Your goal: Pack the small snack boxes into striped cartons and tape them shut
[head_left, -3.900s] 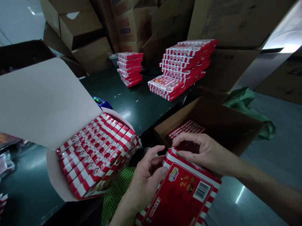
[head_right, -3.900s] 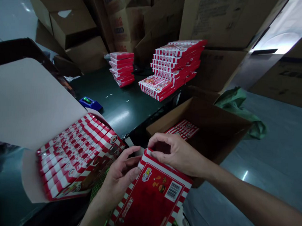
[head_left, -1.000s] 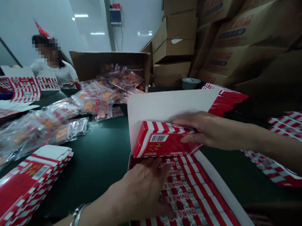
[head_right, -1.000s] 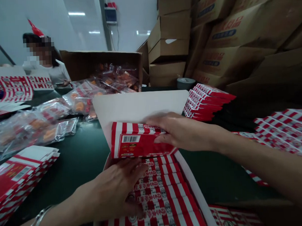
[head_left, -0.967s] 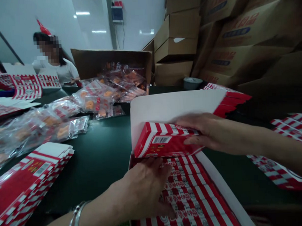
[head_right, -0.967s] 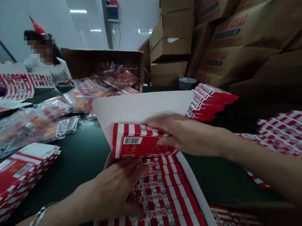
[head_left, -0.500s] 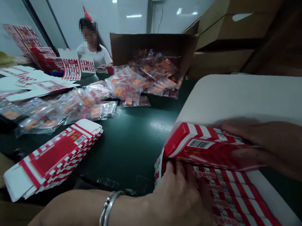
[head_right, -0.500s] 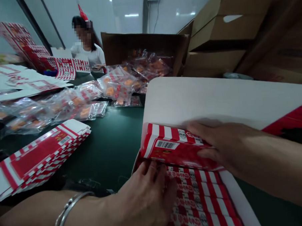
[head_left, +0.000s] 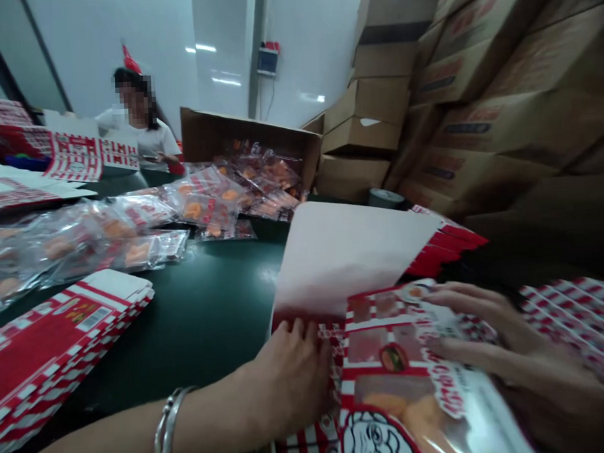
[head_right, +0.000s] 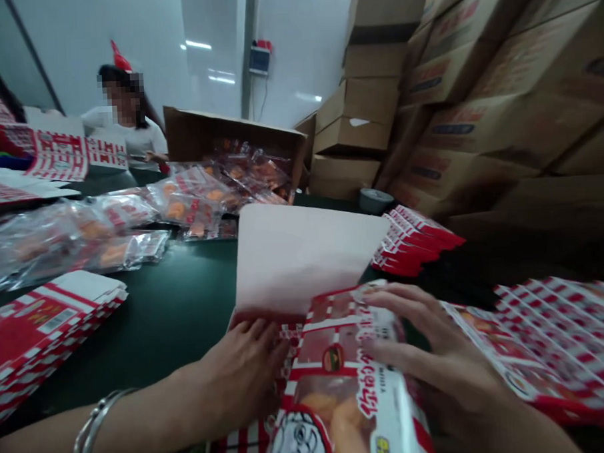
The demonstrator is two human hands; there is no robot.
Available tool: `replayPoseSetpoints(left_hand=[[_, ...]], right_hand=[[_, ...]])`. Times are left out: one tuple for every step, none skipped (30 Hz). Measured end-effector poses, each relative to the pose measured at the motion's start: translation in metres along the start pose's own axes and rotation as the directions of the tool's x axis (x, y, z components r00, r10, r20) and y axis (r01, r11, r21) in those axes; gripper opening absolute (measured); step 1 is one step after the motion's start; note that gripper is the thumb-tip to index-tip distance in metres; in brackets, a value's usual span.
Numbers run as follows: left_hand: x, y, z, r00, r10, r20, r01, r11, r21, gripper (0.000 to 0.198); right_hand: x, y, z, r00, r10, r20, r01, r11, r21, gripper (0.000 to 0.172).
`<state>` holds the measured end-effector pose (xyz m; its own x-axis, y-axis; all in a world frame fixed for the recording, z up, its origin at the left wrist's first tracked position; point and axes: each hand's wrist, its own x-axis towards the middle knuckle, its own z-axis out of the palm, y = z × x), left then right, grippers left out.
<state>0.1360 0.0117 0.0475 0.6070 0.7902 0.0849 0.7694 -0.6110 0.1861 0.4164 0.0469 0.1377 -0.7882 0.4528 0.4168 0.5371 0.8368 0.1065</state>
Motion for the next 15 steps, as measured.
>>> replayPoseSetpoints(left_hand=[[0.0,0.0,-0.001,1.0,-0.001,0.015,0.001,1.0,0.007,0.056],[0.0,0.0,-0.002,1.0,-0.004,0.014,0.003,1.0,0.012,0.056],[0.0,0.0,-0.003,1.0,0.004,0.015,-0.005,1.0,0.012,0.058],[-0.001,-0.001,-0.004,1.0,0.015,0.014,-0.015,1.0,0.011,0.059],[-0.001,-0.002,-0.004,1.0,0.023,0.01,-0.024,1.0,0.011,0.059],[-0.002,-0.003,-0.004,1.0,0.025,0.007,-0.025,1.0,0.013,0.058],[-0.002,-0.004,-0.004,1.0,0.024,0.006,-0.024,1.0,0.015,0.057],[-0.003,-0.005,-0.003,1.0,0.018,0.009,-0.018,1.0,0.02,0.056],[-0.003,-0.006,-0.003,1.0,0.015,0.012,-0.015,1.0,0.027,0.055],[-0.003,-0.006,-0.003,1.0,0.013,0.017,-0.014,0.999,0.037,0.055],[-0.003,-0.007,-0.003,1.0,0.017,0.022,-0.018,0.999,0.05,0.054],[-0.003,-0.007,-0.003,0.999,0.027,0.025,-0.028,0.998,0.063,0.054],[-0.002,-0.007,-0.003,0.999,0.039,0.024,-0.041,0.996,0.078,0.055],[-0.002,-0.007,-0.004,0.999,0.049,0.023,-0.051,0.995,0.089,0.055],[-0.002,-0.007,-0.004,0.998,0.058,0.026,-0.06,0.994,0.095,0.055]], right_hand=[[-0.011,-0.004,0.005,1.0,-0.025,0.018,0.025,1.0,-0.008,0.042],[-0.022,-0.007,0.011,0.999,-0.022,0.043,0.023,1.0,-0.006,0.046],[-0.032,-0.01,0.017,0.998,0.01,0.065,-0.01,1.0,0.004,0.049],[-0.041,-0.014,0.023,0.993,0.081,0.08,-0.082,0.996,0.018,0.053],[-0.049,-0.018,0.027,0.98,0.184,0.081,-0.188,0.981,0.045,0.054],[-0.056,-0.022,0.03,0.946,0.314,0.083,-0.321,0.942,0.094,0.055],[-0.062,-0.027,0.031,0.885,0.457,0.093,-0.466,0.868,0.169,0.055],[-0.066,-0.033,0.03,0.794,0.595,0.127,-0.605,0.75,0.267,0.054],[-0.068,-0.038,0.028,0.679,0.707,0.199,-0.72,0.589,0.368,0.054],[-0.069,-0.044,0.025,0.555,0.777,0.296,-0.797,0.396,0.456,0.053],[-0.068,-0.049,0.022,0.441,0.803,0.402,-0.834,0.2,0.515,0.053],[-0.067,-0.053,0.019,0.349,0.795,0.496,-0.838,0.029,0.544,0.052],[-0.065,-0.055,0.016,0.282,0.772,0.569,-0.828,-0.104,0.551,0.049],[-0.062,-0.057,0.014,0.239,0.746,0.621,-0.816,-0.192,0.545,0.047],[-0.06,-0.058,0.013,0.217,0.725,0.654,-0.809,-0.241,0.536,0.046]])
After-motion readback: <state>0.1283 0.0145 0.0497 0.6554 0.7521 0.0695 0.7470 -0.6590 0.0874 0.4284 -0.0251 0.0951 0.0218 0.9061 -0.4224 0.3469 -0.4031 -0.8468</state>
